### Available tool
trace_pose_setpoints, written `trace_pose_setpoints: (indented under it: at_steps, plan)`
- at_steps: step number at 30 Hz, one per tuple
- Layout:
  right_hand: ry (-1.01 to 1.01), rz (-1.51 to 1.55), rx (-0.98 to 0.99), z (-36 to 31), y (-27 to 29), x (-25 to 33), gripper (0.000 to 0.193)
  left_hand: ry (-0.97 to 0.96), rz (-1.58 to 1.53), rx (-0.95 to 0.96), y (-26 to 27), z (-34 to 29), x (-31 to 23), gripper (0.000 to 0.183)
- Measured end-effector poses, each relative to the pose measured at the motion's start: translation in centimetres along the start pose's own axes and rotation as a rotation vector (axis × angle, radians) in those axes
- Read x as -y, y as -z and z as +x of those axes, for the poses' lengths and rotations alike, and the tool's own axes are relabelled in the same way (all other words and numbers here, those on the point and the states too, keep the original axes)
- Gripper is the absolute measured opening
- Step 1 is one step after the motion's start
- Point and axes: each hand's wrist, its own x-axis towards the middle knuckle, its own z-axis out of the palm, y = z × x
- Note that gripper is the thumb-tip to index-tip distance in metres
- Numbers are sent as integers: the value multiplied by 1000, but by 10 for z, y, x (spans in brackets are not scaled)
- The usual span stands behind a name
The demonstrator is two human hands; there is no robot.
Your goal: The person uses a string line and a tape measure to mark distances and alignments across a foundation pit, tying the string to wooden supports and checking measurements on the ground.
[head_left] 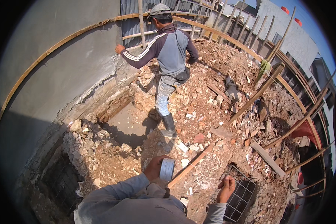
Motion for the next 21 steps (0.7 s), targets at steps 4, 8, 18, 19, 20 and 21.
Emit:
trace_pose_setpoints:
  at_steps: [4, 8, 18, 19, 20, 21]
  plan:
    - [-52, 19, -42, 16, 14, -14, 10, -25, 67, -36, 6, 9, -5, 22]
    - [-61, 54, 62, 14, -7, -27, 8, -69, 91, -24, 2, 13, 6, 21]
    - [34, 50, 866, -14, -97, 2, 46, -101, 559, 301, -30, 14, 2, 23]
    - [33, 13, 914, -11, -99, 0, 45, -86, 554, 295, -30, 12, 2, 23]
    - [32, -23, 961, -9, -100, -2, 43, -72, 548, 291, -30, 11, 1, 23]
    - [29, -57, 1006, -8, -101, -2, 41, -54, 545, 288, -29, 10, 1, 23]
